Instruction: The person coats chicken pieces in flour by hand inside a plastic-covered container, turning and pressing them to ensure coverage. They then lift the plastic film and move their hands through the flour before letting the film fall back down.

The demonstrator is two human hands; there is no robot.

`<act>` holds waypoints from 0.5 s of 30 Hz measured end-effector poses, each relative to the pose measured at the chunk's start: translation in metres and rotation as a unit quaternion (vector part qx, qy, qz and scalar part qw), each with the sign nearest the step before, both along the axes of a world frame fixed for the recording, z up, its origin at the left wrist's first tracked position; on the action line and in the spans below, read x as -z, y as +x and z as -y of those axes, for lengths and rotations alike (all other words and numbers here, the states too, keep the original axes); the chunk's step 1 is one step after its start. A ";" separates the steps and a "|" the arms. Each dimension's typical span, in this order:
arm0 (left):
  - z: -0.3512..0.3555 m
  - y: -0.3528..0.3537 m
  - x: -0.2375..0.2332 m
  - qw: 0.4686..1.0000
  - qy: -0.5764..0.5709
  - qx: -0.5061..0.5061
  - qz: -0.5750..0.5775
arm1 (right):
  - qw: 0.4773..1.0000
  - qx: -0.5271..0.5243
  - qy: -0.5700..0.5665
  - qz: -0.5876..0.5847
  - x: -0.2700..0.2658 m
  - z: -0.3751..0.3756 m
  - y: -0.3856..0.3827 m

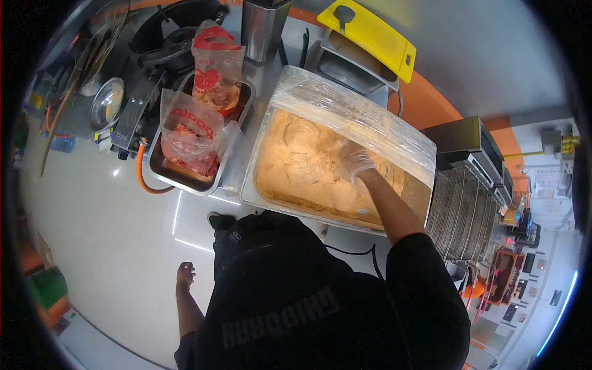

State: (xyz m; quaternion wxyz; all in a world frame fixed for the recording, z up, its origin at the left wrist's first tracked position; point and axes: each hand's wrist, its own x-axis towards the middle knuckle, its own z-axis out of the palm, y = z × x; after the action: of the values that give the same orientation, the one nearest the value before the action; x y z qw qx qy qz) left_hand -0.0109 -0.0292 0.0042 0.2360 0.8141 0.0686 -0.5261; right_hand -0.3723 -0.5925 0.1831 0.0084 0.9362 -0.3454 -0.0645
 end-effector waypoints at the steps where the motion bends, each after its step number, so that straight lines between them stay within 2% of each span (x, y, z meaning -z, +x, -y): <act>1: 0.000 -0.002 -0.004 1.000 0.001 0.010 0.011 | 0.988 0.033 -0.105 0.109 -0.012 -0.003 -0.004; 2: -0.001 -0.004 -0.008 1.000 0.002 0.022 0.021 | 0.989 0.030 -0.101 0.107 -0.024 -0.004 -0.005; 3: -0.004 -0.006 -0.011 1.000 0.004 0.020 0.019 | 0.996 0.088 -0.004 -0.022 -0.052 -0.008 0.000; 4: -0.007 -0.007 -0.009 1.000 0.012 0.016 0.012 | 0.974 0.144 0.090 -0.150 -0.068 -0.009 0.001; 5: -0.009 -0.008 -0.008 1.000 0.020 0.011 0.004 | 0.974 0.142 0.090 -0.151 -0.065 -0.008 -0.002; 8: -0.024 -0.011 0.001 1.000 0.017 -0.012 -0.004 | 0.992 0.058 -0.109 0.030 -0.025 -0.005 -0.021; 10: -0.024 -0.012 -0.005 1.000 0.026 -0.009 -0.004 | 0.959 0.000 -0.236 0.154 0.007 -0.003 -0.038; 11: -0.024 -0.012 -0.007 0.999 0.035 -0.006 -0.004 | 0.960 -0.002 -0.236 0.154 0.027 -0.001 -0.050; 13: -0.029 -0.008 -0.003 1.000 0.024 -0.010 -0.009 | 0.950 0.034 -0.056 0.306 0.049 -0.004 -0.063; 15: -0.029 -0.006 0.000 1.000 0.013 -0.012 -0.015 | 0.957 0.029 -0.072 0.280 0.028 -0.014 -0.067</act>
State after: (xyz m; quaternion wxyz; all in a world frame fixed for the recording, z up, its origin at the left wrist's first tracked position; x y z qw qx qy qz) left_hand -0.0172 -0.0001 0.0043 0.2306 0.8080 0.0885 -0.5349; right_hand -0.4392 -0.5786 0.1550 -0.0230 0.9033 -0.3645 0.2250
